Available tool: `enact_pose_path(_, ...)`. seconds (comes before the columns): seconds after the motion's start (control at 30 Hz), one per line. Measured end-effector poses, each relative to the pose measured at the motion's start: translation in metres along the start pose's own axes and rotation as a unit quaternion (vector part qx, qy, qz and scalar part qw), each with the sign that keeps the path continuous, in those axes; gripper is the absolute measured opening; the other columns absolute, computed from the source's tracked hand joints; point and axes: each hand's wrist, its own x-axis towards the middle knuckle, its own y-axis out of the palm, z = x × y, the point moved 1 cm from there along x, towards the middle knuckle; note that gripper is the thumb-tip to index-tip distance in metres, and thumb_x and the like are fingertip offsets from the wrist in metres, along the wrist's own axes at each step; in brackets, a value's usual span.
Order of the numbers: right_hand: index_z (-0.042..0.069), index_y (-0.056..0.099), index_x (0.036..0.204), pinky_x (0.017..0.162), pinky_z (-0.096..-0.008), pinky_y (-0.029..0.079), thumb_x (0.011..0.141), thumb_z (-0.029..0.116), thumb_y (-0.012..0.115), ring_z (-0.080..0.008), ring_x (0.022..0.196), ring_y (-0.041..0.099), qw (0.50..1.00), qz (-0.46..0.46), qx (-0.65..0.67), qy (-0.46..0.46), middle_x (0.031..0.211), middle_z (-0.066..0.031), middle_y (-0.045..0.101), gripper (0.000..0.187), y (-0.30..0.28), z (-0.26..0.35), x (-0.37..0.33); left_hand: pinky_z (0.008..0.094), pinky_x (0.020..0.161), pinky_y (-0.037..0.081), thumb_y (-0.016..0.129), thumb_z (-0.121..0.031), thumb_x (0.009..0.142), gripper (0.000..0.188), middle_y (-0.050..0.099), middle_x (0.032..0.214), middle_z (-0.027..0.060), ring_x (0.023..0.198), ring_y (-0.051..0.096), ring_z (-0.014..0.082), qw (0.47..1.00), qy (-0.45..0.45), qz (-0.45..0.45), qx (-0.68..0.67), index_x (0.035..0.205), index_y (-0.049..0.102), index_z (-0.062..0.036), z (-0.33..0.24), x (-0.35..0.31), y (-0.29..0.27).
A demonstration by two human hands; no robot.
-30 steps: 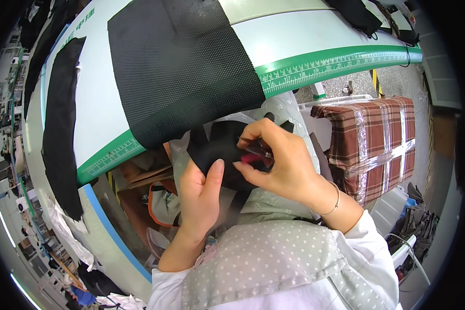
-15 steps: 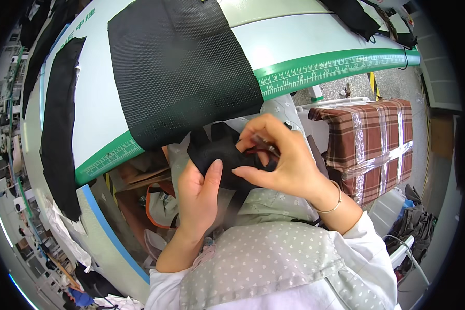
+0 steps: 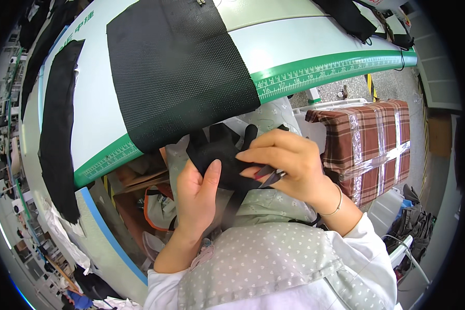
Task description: Trim excess fabric and threads from black textile components using hand snips.
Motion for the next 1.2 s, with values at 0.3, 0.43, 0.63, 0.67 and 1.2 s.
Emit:
enact_pose_path(0.3,0.002,0.069,0.086,0.057,-0.0275,0.05,0.069,-0.004,0.075,-0.0148,0.071,0.062,0.992,-0.009,0.093,0.084,0.087,-0.0061,0.061,0.019,0.019,-0.003,-0.008,0.0229,0.082,0.044,0.05,-0.008,0.096,0.02,0.063,0.103,0.0043,0.09,0.056,0.0087,1.0,0.01,-0.017,-0.002,0.113,0.055,0.0021,-0.002,0.001,0.009)
enact_pose_path(0.43,0.0,0.066,0.081,0.06,-0.0221,0.043,0.077,-0.002,0.072,-0.0083,0.072,0.054,0.938,0.022,0.244,0.245,0.088,-0.005,0.06,0.007,0.013,-0.003,-0.007,0.0234,0.082,0.044,0.052,-0.009,0.096,0.022,0.062,0.104,0.0043,0.092,0.056,0.0089,1.0,0.009,-0.002,0.019,0.114,0.055,0.0023,-0.002,0.001,0.008)
enact_pose_path(0.63,0.0,0.062,0.08,0.066,-0.0223,0.04,0.083,0.006,0.07,-0.0083,0.074,0.05,0.874,-0.006,0.372,0.313,0.086,-0.0036,0.059,0.011,0.014,-0.012,-0.016,0.0234,0.082,0.045,0.052,-0.009,0.096,0.022,0.062,0.105,0.0038,0.092,0.056,0.0083,1.0,-0.012,0.0,-0.008,0.114,0.055,0.0025,-0.003,0.001,0.009)
enact_pose_path(0.67,0.0,0.06,0.079,0.066,-0.0219,0.04,0.083,0.005,0.069,-0.0086,0.073,0.05,0.885,-0.007,0.352,0.306,0.086,-0.0048,0.059,0.011,0.014,-0.011,-0.015,0.0234,0.082,0.045,0.052,-0.009,0.096,0.022,0.062,0.105,0.0038,0.092,0.056,0.0083,1.0,-0.012,0.002,-0.008,0.114,0.055,0.0025,-0.003,0.001,0.009)
enact_pose_path(1.2,0.003,0.064,0.093,0.056,-0.0231,0.04,0.068,0.017,0.083,-0.0119,0.067,0.05,0.991,0.042,0.097,0.087,0.095,-0.005,0.057,0.034,-0.005,-0.01,-0.007,0.0211,0.078,0.044,0.053,-0.008,0.096,0.021,0.062,0.1,0.0014,0.087,0.053,0.0054,0.999,-0.03,0.001,-0.031,0.113,0.057,0.0024,0.003,0.002,0.001)
